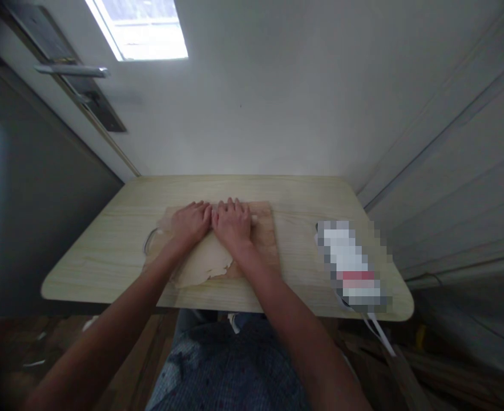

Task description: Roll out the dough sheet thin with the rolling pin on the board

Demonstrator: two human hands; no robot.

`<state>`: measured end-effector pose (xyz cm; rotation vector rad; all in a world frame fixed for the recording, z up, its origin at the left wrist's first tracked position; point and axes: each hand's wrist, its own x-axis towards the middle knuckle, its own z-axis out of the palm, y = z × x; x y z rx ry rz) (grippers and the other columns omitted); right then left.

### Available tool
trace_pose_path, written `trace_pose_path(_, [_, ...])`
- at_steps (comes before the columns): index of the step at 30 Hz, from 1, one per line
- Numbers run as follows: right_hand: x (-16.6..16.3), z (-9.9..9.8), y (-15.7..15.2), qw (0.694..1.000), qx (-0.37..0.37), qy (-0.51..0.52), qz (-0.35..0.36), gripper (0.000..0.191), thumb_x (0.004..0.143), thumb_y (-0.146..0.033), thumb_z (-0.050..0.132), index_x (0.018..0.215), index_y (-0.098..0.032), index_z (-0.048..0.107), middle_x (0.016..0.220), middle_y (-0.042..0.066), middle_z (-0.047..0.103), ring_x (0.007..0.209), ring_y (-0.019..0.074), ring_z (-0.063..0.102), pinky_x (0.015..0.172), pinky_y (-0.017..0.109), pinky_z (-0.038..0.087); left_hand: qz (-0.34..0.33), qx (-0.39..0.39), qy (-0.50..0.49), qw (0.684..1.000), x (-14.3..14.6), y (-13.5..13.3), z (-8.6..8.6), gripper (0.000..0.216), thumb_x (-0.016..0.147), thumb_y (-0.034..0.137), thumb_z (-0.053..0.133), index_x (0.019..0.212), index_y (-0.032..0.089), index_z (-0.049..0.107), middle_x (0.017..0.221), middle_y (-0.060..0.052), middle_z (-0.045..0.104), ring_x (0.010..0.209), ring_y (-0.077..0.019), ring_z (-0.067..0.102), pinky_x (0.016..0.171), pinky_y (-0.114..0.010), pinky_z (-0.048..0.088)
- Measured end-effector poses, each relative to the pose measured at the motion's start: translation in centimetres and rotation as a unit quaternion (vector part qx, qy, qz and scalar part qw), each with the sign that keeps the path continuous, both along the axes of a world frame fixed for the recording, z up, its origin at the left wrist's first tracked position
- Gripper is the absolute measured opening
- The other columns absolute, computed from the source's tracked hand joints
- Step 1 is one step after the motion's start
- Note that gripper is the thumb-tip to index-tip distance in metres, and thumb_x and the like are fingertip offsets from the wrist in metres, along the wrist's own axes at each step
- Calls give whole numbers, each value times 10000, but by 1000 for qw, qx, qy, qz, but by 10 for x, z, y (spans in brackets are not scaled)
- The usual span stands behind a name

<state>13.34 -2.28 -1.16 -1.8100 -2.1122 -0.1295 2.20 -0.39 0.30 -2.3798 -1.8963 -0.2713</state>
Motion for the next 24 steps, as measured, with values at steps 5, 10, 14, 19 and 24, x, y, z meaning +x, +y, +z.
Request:
trace_pose_path(5, [2,0,-36,999,13,18,41,419,913,-317,242,1179,-148,518,1297,95,485,1210,233,387,1019,469,194,-6,78,-20,997,-5,-35,-12,426,901,314,241,1176,146,520,1269,-104,507,1184,-254,430,984,-425,277])
trace_pose_path(10, [5,-2,-84,997,-3,32,75,416,910,-313,268,1265,-172,433,1354,53,422,1254,212,326,1049,470,155,-16,92,-45,995,-11,-85,-22,450,901,348,257,1231,135,475,1274,-111,503,1177,-263,438,1026,-488,211])
trace_pose_path(14, [9,-6,-118,995,-21,44,93,456,909,-332,268,1331,-177,343,1416,24,317,1300,198,240,1064,462,135,-41,89,-32,995,-16,-120,-25,468,903,349,251,1281,126,413,1339,-121,426,1263,-276,329,1014,-504,239])
trace_pose_path(19, [15,-3,-119,991,-41,44,119,452,917,-325,231,1339,-189,322,1424,21,290,1304,189,233,1061,528,42,-57,68,-2,996,-19,-122,-22,498,903,365,238,1312,108,361,1386,-124,351,1290,-276,281,1009,-494,258])
trace_pose_path(24, [13,4,-84,992,-43,51,104,434,917,-328,254,1304,-177,377,1405,48,331,1288,186,270,1052,536,74,-46,53,12,997,-17,-86,-17,507,903,378,225,1313,114,363,1386,-124,351,1266,-281,324,1024,-515,213])
